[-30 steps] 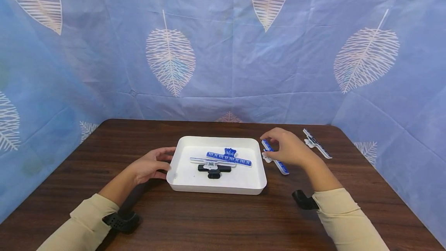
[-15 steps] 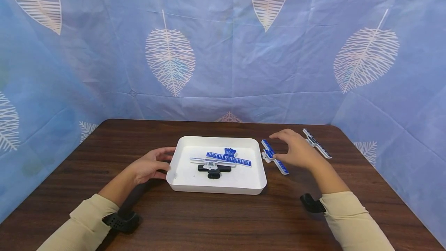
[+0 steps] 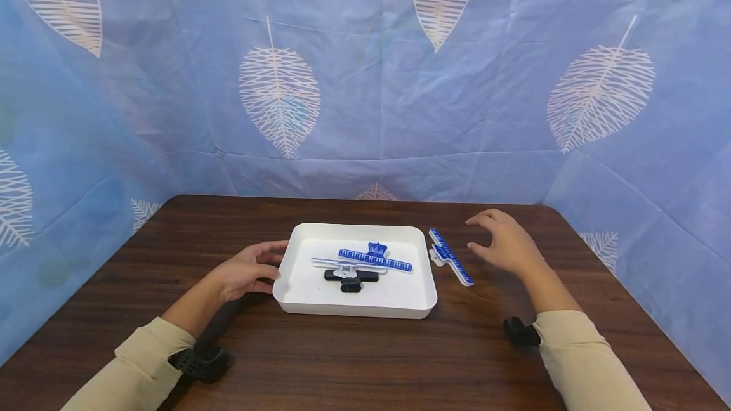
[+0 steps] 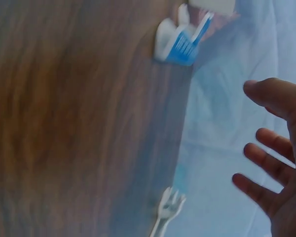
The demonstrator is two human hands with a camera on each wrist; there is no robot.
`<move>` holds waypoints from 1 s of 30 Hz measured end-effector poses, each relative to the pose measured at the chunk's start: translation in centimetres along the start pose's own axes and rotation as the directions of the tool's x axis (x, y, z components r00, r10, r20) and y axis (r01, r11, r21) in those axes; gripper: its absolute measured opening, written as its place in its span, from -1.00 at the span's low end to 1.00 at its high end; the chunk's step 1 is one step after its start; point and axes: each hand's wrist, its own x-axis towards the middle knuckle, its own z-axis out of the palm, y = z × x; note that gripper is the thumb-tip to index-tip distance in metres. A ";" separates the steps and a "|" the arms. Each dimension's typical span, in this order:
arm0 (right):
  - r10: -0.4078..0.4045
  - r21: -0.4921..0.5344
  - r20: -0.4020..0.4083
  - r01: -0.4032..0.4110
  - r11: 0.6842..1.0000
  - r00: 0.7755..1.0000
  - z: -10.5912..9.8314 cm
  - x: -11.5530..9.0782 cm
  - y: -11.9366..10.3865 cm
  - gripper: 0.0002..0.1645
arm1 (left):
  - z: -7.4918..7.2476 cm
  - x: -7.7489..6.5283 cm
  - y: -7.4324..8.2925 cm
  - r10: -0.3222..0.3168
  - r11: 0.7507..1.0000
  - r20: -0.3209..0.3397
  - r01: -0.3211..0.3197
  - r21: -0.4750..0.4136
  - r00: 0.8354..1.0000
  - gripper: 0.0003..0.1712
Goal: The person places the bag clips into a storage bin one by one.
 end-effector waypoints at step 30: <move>0.431 -0.045 0.033 -0.429 0.902 0.902 1.5 -1.8 7.8 -0.47 | 0.1 -0.1 0.2 -0.003 1.000 0.005 0.003 0.004 1.000 -0.14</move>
